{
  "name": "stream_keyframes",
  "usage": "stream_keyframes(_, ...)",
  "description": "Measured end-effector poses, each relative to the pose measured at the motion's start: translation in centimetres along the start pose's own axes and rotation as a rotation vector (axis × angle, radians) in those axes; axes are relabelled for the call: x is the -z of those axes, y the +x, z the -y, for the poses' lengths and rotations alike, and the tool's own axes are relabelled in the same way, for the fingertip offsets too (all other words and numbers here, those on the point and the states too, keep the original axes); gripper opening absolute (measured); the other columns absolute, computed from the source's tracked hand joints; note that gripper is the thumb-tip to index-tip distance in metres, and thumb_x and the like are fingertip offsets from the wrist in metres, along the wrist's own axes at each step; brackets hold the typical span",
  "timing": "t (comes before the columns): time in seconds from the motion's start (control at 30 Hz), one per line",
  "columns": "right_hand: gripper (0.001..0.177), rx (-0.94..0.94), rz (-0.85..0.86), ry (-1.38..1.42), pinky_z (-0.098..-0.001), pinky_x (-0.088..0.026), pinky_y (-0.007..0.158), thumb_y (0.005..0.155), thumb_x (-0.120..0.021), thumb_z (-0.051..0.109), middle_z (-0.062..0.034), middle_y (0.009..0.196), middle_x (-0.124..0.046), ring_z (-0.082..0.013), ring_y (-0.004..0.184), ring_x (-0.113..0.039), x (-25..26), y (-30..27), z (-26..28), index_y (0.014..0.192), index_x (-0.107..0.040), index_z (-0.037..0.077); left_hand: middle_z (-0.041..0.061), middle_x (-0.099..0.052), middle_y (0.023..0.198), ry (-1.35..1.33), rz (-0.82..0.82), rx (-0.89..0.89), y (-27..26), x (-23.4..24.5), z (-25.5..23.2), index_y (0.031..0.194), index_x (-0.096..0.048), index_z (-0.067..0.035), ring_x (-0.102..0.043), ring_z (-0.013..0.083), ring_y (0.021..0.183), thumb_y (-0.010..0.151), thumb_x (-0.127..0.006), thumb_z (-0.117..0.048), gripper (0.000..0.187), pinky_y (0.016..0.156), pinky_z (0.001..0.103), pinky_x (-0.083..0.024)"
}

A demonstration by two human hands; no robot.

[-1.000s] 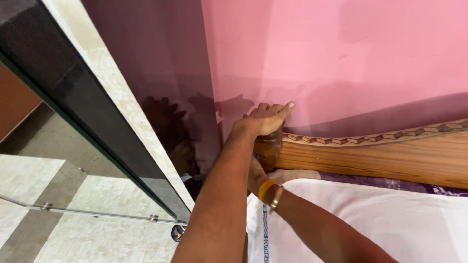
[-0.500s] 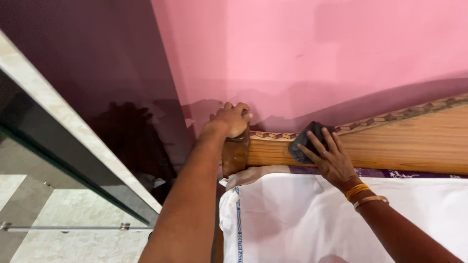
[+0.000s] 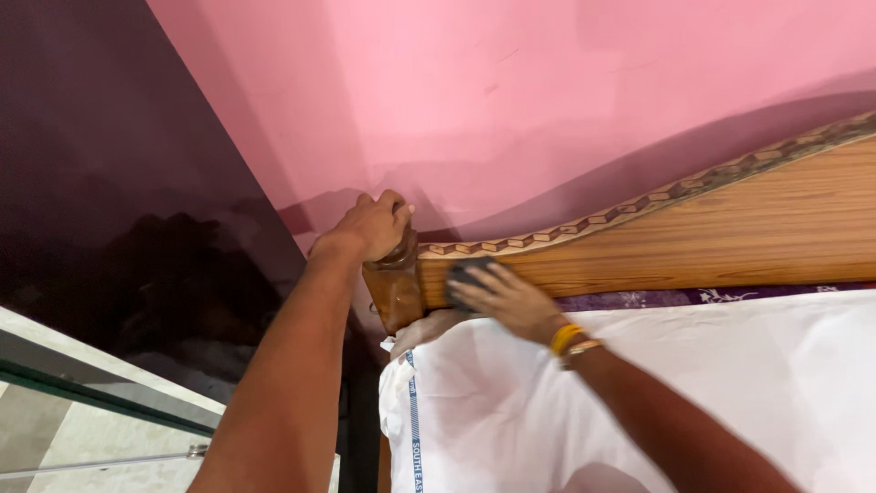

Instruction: The person wipes the wooden footboard and headboard of a bed using a dark cloth. They clean the flat surfaces and the carved details of the footboard first, then move to the headboard, wiping along the top edge and the curved surface.

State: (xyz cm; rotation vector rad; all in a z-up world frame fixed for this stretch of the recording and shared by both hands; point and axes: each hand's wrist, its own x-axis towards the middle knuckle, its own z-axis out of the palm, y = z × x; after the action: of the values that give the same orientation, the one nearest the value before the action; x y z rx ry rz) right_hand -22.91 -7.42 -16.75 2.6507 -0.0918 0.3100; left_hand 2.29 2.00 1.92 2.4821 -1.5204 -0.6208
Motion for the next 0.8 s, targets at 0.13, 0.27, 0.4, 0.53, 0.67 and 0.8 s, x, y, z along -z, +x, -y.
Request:
stream_keyframes(0.13,0.066,-0.004,0.112,-0.158,-0.0506,-0.022,0.122,0.096,-0.042,0.018,0.001,0.166,-0.025,-0.0264,0.149,-0.029,-1.4,-6.8,-4.3,0.16,-0.025,0.023,0.016,-0.044,0.148,-0.015,-0.031,-0.025,0.3,-0.4,0.7,0.148,-0.046,-0.027,-0.043,0.0366,0.142,0.104,-0.035,-0.051,0.052,0.117,0.052,-0.037)
stream_keyframes(0.27,0.063,-0.071,0.052,-0.072,-0.0521,-0.023,0.121,0.096,-0.041,0.019,0.0017,0.165,-0.027,-0.027,0.148,-0.03,-1.0,-8.0,-4.4,0.158,-0.031,0.023,0.018,-0.045,0.146,-0.014,-0.057,-0.061,0.5,-0.9,0.8,0.149,-0.046,-0.025,-0.044,0.0381,0.14,0.105,-0.035,-0.05,0.052,0.116,0.052,-0.038)
stream_keyframes(0.4,0.059,-0.013,0.006,0.009,-0.0493,-0.024,0.123,0.098,-0.042,0.021,0.0024,0.166,-0.029,-0.0255,0.15,-0.029,-0.2,-1.9,-1.1,0.156,-0.038,0.022,0.017,-0.043,0.147,-0.013,-0.064,-0.049,0.6,-0.9,0.8,0.146,-0.048,-0.026,-0.043,0.0373,0.14,0.104,-0.035,-0.05,0.05,0.115,0.052,-0.038)
stream_keyframes(0.53,0.057,0.065,0.009,-0.073,-0.0473,-0.022,0.126,0.101,-0.039,0.024,0.0,0.169,-0.028,-0.026,0.154,-0.027,0.6,1.5,0.5,0.158,-0.038,0.016,0.017,-0.047,0.143,-0.023,-0.072,-0.085,0.7,-0.9,1.1,0.146,-0.048,-0.025,-0.047,0.037,0.136,0.104,-0.035,-0.049,0.05,0.115,0.05,-0.039)
stream_keyframes(0.67,0.06,-0.012,-0.007,0.015,-0.051,-0.019,0.125,0.099,-0.041,0.017,0.003,0.168,-0.028,-0.0249,0.152,-0.026,-0.2,-1.1,-1.4,0.159,-0.037,0.022,0.018,-0.049,0.14,-0.041,-0.1,-0.117,0.7,-1.2,1.4,0.144,-0.052,-0.023,-0.049,0.0371,0.134,0.104,-0.038,-0.048,0.049,0.115,0.048,-0.039)
stream_keyframes(0.8,0.078,-0.306,0.087,-0.139,-0.0584,-0.018,0.121,0.085,-0.052,0.002,0.0052,0.165,-0.026,-0.0295,0.151,-0.024,0.5,-9.6,-5.4,0.155,-0.035,0.03,0.017,-0.05,0.14,-0.048,-0.11,-0.123,1.2,-1.4,1.8,0.141,-0.054,-0.022,-0.048,0.0359,0.135,0.103,-0.04,-0.047,0.048,0.115,0.047,-0.038)
